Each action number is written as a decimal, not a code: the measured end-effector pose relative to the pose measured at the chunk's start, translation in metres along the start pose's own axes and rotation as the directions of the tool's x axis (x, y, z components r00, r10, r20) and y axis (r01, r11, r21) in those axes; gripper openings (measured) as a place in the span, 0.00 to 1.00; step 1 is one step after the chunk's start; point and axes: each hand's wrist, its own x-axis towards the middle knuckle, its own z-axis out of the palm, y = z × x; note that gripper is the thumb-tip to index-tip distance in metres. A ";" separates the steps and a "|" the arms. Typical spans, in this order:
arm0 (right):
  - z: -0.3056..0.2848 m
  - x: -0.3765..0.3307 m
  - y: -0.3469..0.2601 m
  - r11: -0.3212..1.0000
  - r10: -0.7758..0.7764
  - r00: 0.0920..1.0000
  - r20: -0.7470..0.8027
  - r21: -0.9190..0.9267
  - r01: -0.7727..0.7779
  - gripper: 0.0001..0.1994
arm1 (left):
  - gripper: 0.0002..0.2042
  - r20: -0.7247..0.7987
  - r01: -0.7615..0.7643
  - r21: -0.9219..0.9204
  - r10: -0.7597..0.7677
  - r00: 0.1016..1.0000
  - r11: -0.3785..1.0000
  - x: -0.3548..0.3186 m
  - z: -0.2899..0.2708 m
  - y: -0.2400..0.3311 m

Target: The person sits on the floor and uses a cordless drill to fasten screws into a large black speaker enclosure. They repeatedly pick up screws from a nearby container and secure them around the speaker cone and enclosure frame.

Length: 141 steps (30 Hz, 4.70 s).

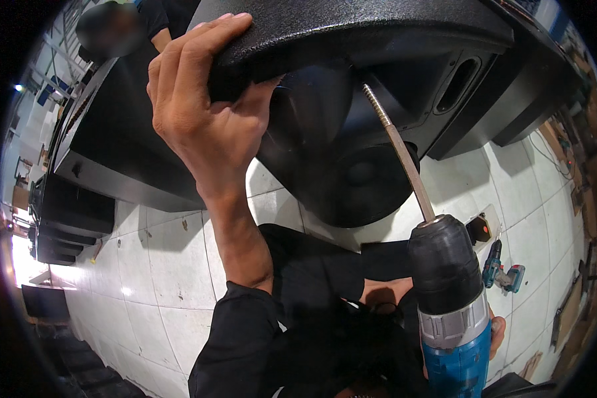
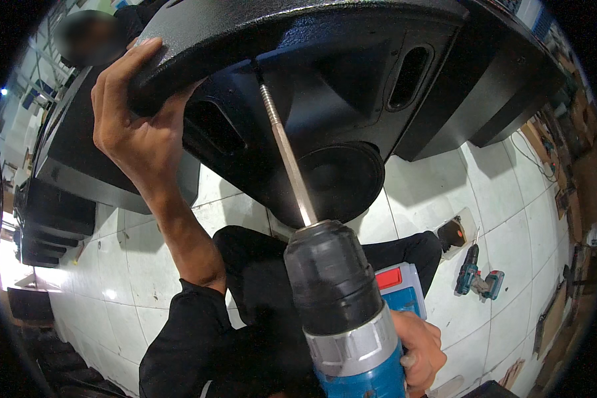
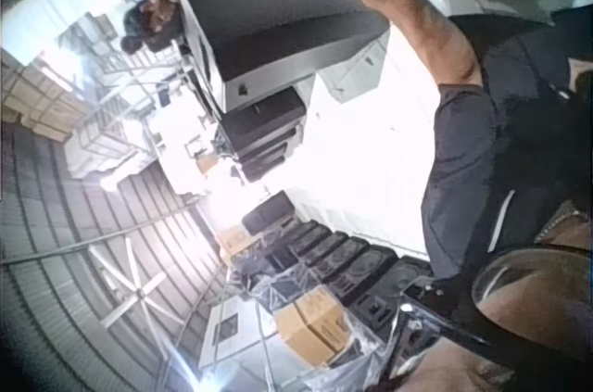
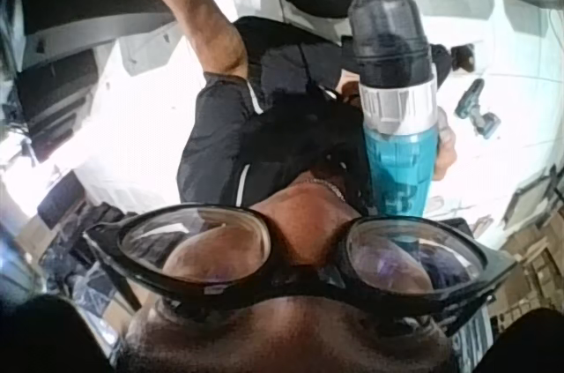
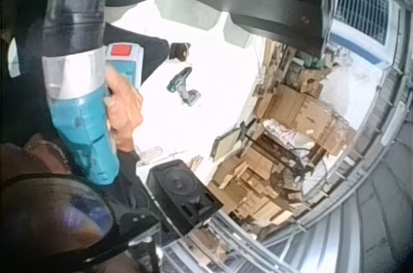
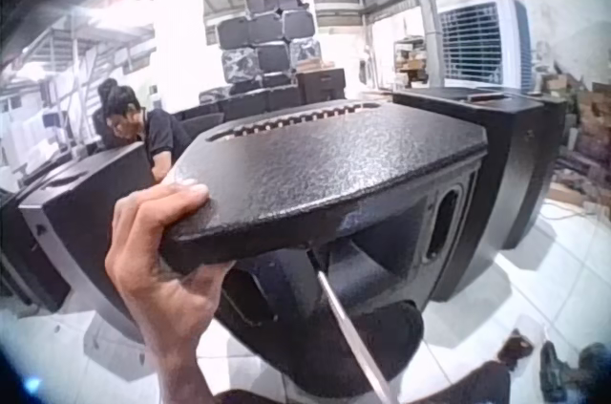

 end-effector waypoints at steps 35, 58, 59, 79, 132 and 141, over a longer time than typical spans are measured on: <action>0.078 0.018 -0.040 -0.127 -0.681 0.069 0.729 -0.211 0.969 0.19 | 0.21 -0.015 -0.030 -0.040 0.030 0.999 0.999 0.000 -0.001 -0.007; -0.286 0.023 0.200 0.014 -0.719 0.680 -0.144 -0.981 -0.193 0.33 | 0.19 -0.096 -0.037 -0.078 0.029 0.995 0.996 0.002 0.003 0.015; -0.289 0.024 0.206 0.007 -0.671 0.729 -0.136 -0.984 -0.177 0.34 | 0.19 -0.095 -0.024 -0.085 0.016 0.995 0.996 0.003 0.002 0.017; -0.075 0.193 0.074 0.757 -0.528 0.786 0.322 -0.241 0.608 0.27 | 0.05 0.041 -0.032 -0.047 0.034 0.999 0.998 -0.077 -0.018 0.075; 0.027 0.363 0.166 0.994 -0.039 0.975 0.220 0.109 0.015 0.27 | 0.11 0.330 0.606 0.100 -0.601 0.728 0.789 -0.238 0.082 0.125; 0.020 0.392 0.188 0.981 -0.180 0.958 0.223 -0.024 0.190 0.25 | 0.11 0.365 0.430 0.143 -0.451 0.814 0.891 -0.239 0.080 0.102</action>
